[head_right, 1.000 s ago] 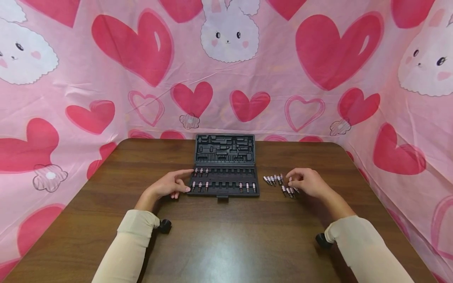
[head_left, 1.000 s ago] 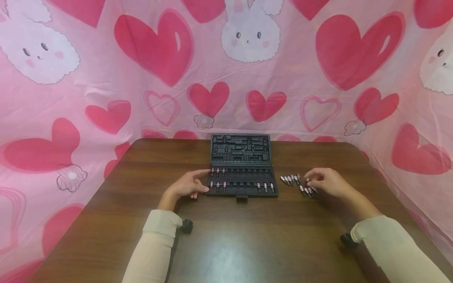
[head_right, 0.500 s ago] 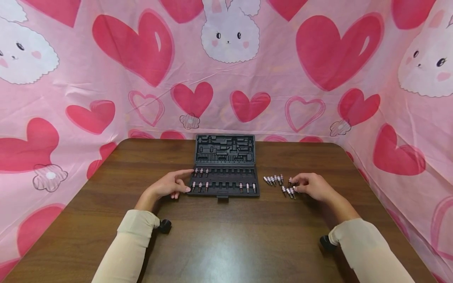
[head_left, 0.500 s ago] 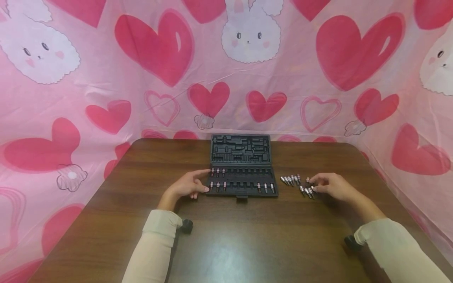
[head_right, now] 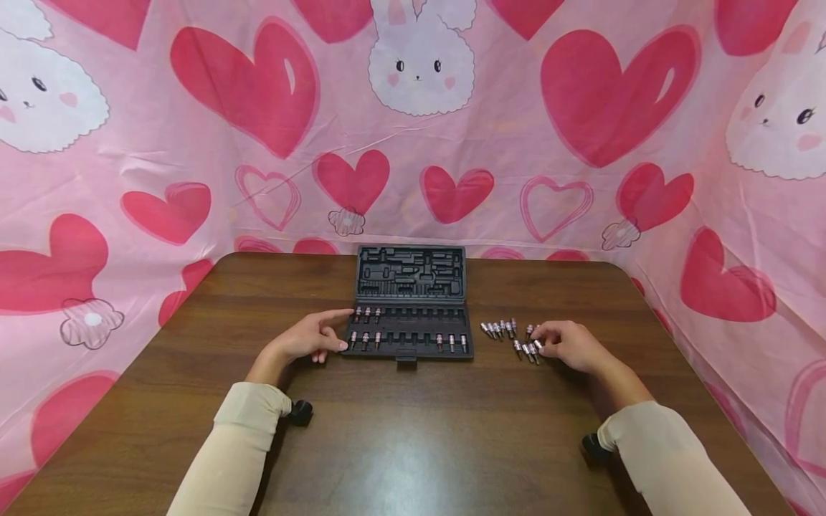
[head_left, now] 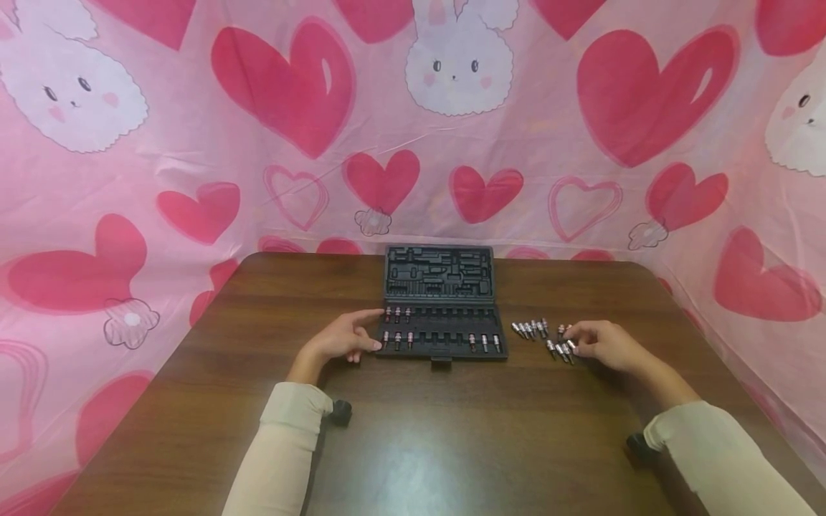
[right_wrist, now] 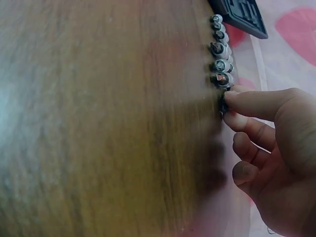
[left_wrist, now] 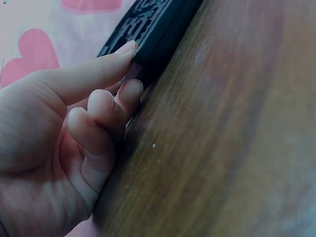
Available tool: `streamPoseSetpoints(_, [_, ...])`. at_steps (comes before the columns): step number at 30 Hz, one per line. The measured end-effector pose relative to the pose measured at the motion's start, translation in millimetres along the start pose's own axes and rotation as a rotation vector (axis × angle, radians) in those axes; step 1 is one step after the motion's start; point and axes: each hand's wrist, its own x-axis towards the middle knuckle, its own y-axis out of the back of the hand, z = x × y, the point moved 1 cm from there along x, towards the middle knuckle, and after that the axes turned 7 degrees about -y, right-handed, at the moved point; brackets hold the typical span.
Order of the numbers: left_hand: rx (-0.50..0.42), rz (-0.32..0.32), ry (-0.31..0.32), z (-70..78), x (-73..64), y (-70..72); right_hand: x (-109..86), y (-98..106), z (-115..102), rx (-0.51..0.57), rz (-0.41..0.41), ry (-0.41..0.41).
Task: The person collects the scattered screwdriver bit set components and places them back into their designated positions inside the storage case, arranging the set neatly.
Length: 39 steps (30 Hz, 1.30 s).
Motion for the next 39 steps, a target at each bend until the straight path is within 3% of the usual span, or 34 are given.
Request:
streamPoseSetpoints(13, [0.009, -0.003, -0.005, 1.2, -0.7, -0.5, 1.4, -2, -1, -0.031, 0.026, 0.008])
streamPoseSetpoints(29, [0.016, 0.000, 0.002, -1.0, 0.2, 0.0, 0.5, -3, -10, -0.040, 0.125, -0.008])
streamPoseSetpoints(39, [0.020, 0.005, 0.013, -0.9, 0.6, 0.4, 8.8, -15, -37, 0.081, 0.122, 0.000])
